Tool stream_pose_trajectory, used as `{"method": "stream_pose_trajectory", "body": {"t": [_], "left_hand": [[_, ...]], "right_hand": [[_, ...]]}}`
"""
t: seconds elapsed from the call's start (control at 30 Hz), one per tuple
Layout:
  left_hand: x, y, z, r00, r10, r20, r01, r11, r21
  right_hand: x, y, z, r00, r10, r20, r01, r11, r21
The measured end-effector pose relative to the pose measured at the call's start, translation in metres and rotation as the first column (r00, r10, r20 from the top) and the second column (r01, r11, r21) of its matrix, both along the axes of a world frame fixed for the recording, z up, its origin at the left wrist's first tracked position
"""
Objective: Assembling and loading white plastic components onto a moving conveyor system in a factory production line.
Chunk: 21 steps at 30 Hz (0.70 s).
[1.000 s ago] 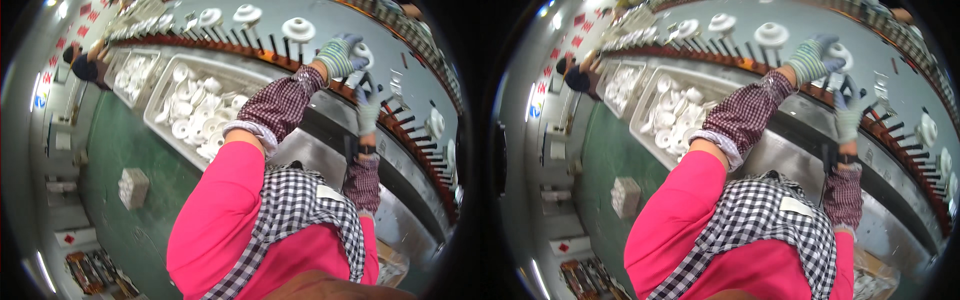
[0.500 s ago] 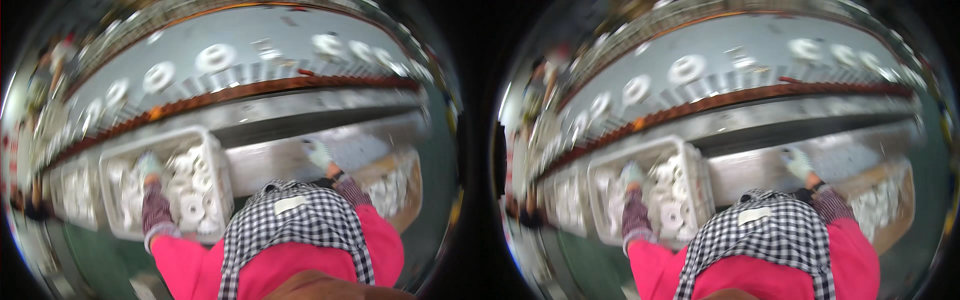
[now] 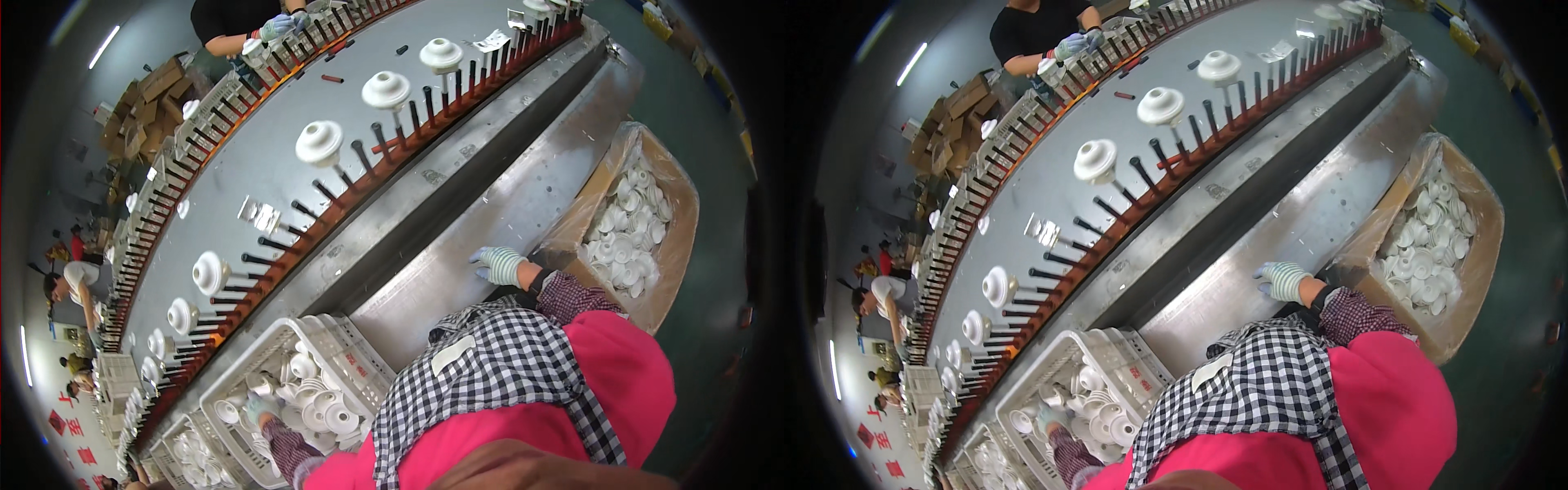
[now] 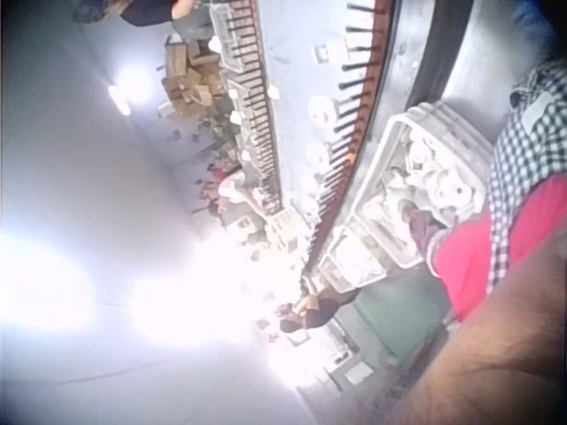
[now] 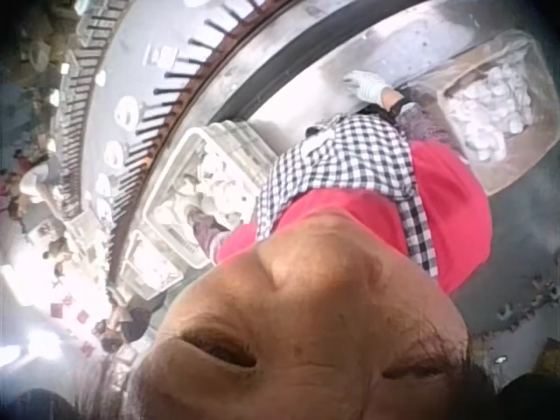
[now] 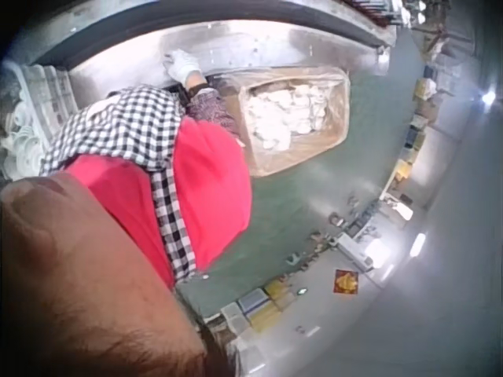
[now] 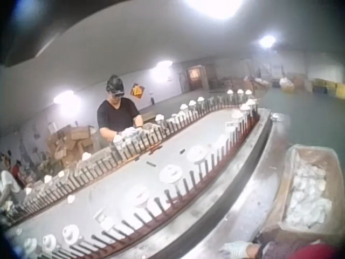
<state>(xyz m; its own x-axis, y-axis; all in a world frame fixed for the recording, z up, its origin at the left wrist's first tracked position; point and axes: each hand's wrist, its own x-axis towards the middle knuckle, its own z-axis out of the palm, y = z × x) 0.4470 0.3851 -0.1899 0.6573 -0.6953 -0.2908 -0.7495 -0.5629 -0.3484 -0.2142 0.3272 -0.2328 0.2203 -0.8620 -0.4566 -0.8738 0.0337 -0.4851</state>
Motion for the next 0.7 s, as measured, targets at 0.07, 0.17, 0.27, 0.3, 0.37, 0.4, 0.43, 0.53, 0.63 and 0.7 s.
{"method": "stream_pose_trajectory", "body": {"t": [0.07, 0.17, 0.27, 0.3, 0.37, 0.4, 0.43, 0.53, 0.63, 0.7], "left_hand": [[-0.008, 0.011, 0.022, 0.999, 0.022, 0.04, -0.018, 0.994, -0.104], [-0.023, 0.004, 0.054, 0.736, 0.151, -0.66, -0.635, 0.492, -0.595], [-0.078, -0.041, 0.089, 0.416, -0.238, -0.878, -0.8, 0.364, -0.478], [-0.115, -0.057, 0.098, 0.344, -0.401, -0.849, -0.777, 0.387, -0.497], [-0.19, -0.104, 0.125, 0.259, -0.609, -0.75, -0.555, 0.542, -0.632], [-0.233, -0.131, 0.137, 0.208, -0.708, -0.675, -0.453, 0.541, -0.708], [-0.279, -0.148, 0.149, 0.109, -0.703, -0.703, -0.456, 0.593, -0.664], [-0.404, -0.203, 0.19, -0.178, -0.713, -0.678, -0.371, 0.687, -0.625], [-0.518, -0.252, 0.206, -0.275, -0.714, -0.644, -0.253, 0.7, -0.668], [-0.576, -0.288, 0.215, -0.383, -0.619, -0.685, -0.169, 0.777, -0.607]], "right_hand": [[-0.03, -0.013, 0.001, 1.0, 0.002, 0.0, -0.002, 1.0, -0.03], [-0.067, -0.043, 0.001, 0.998, -0.052, -0.034, 0.047, 0.988, -0.15], [-0.12, -0.099, 0.012, 0.927, -0.289, 0.239, 0.353, 0.888, -0.295], [-0.139, -0.125, 0.019, 0.94, -0.286, 0.187, 0.341, 0.823, -0.455], [-0.172, -0.176, 0.038, 0.905, -0.313, 0.288, 0.426, 0.689, -0.587], [-0.187, -0.201, 0.05, 0.765, -0.34, 0.547, 0.62, 0.617, -0.484], [-0.203, -0.225, 0.061, 0.534, -0.246, 0.809, 0.77, 0.538, -0.345], [-0.241, -0.287, 0.092, 0.737, -0.247, 0.629, 0.675, 0.306, -0.671], [-0.259, -0.337, 0.104, 0.851, -0.168, 0.497, 0.524, 0.253, -0.813], [-0.262, -0.353, 0.099, 0.835, 0.063, 0.546, 0.482, 0.393, -0.783]]}}
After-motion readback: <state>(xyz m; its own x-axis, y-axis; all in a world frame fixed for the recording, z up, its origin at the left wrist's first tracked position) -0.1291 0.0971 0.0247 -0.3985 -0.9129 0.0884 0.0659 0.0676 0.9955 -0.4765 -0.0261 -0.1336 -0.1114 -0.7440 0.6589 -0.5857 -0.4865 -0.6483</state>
